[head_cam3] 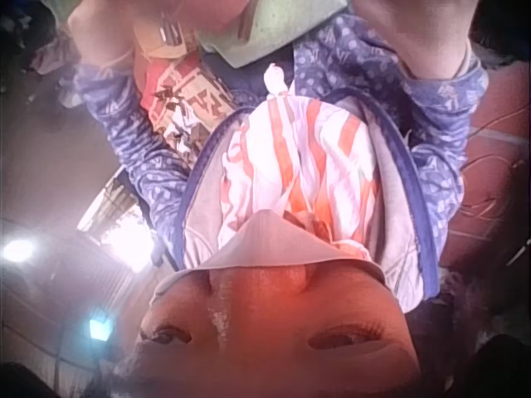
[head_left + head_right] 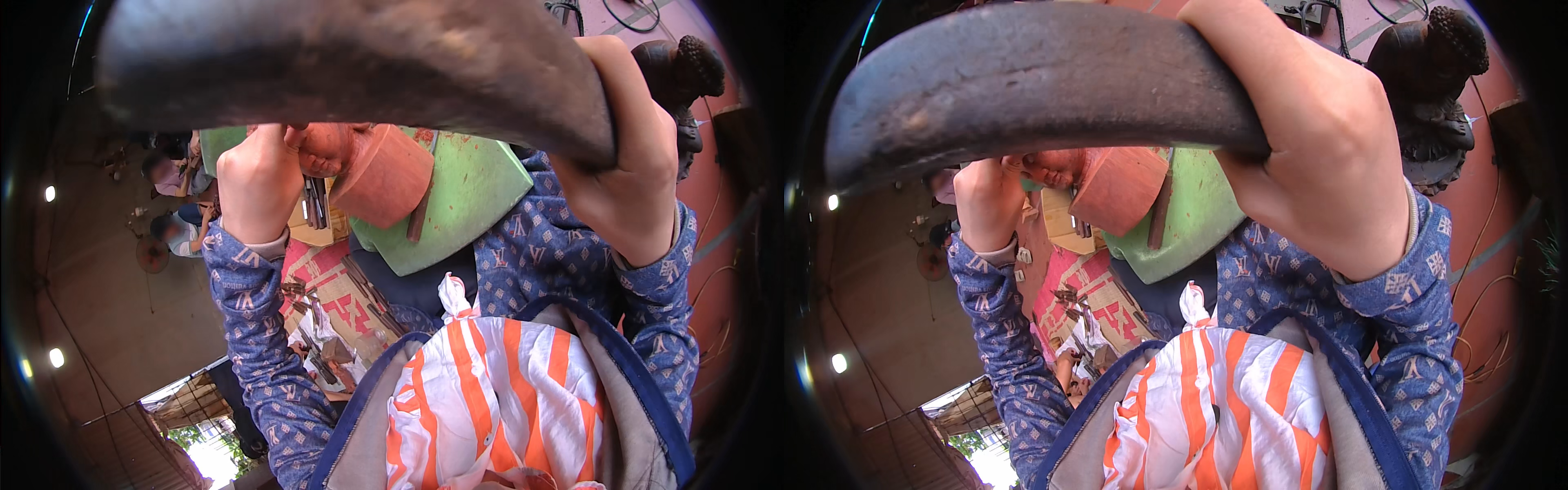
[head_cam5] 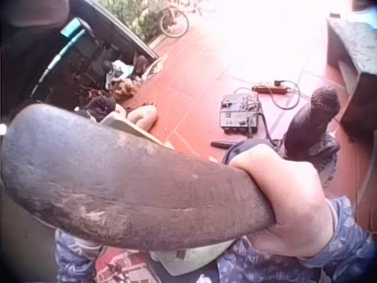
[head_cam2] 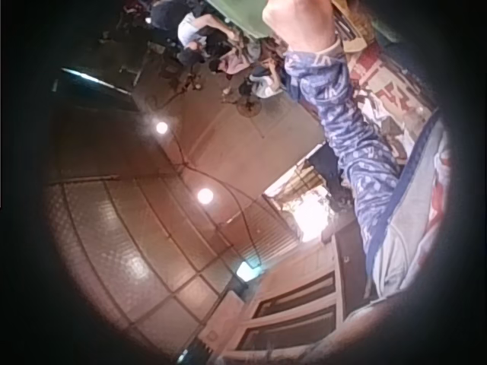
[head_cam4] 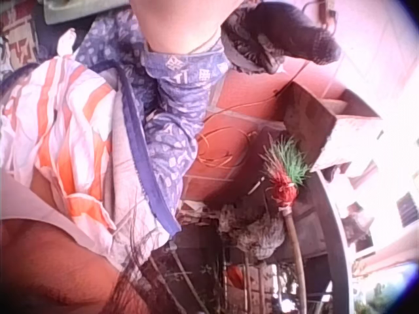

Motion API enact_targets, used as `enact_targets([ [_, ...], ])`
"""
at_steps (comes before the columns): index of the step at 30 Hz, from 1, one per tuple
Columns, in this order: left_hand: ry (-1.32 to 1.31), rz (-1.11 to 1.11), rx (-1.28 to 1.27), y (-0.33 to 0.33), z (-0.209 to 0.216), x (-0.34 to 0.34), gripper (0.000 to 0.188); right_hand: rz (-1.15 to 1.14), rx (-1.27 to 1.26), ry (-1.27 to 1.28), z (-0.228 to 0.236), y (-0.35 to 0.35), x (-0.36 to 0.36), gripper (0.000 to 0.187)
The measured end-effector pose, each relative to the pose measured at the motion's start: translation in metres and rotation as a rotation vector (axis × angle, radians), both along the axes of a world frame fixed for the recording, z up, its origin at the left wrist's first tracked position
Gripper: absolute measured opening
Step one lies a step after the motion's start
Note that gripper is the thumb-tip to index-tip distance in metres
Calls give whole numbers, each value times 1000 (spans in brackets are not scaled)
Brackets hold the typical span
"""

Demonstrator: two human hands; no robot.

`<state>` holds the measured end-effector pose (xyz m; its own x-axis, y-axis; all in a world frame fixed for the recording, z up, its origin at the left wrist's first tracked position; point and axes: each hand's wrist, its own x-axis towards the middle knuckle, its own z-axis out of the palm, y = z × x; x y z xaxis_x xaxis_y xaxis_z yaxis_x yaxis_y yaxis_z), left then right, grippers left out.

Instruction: The person carves a reddish-brown Buddha head sculpture using a chisel and mallet. They repeatedly strike the chisel to refine the facial features and hair details while seated on the floor.

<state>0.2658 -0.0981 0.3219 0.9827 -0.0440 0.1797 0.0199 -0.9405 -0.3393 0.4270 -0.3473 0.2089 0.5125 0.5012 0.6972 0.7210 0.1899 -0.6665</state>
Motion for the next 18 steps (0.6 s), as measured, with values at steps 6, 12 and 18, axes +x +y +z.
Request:
enact_targets([
  [6,40,47,7,0,4,2,20,-15,-8,51,1,-1,1,47],
  [12,28,90,-93,-7,3,7,29,-52,-83,41,0,-2,6,49],
  [18,123,173,-585,0,16,-10,15,-40,-71,142,-9,-4,4,41],
])
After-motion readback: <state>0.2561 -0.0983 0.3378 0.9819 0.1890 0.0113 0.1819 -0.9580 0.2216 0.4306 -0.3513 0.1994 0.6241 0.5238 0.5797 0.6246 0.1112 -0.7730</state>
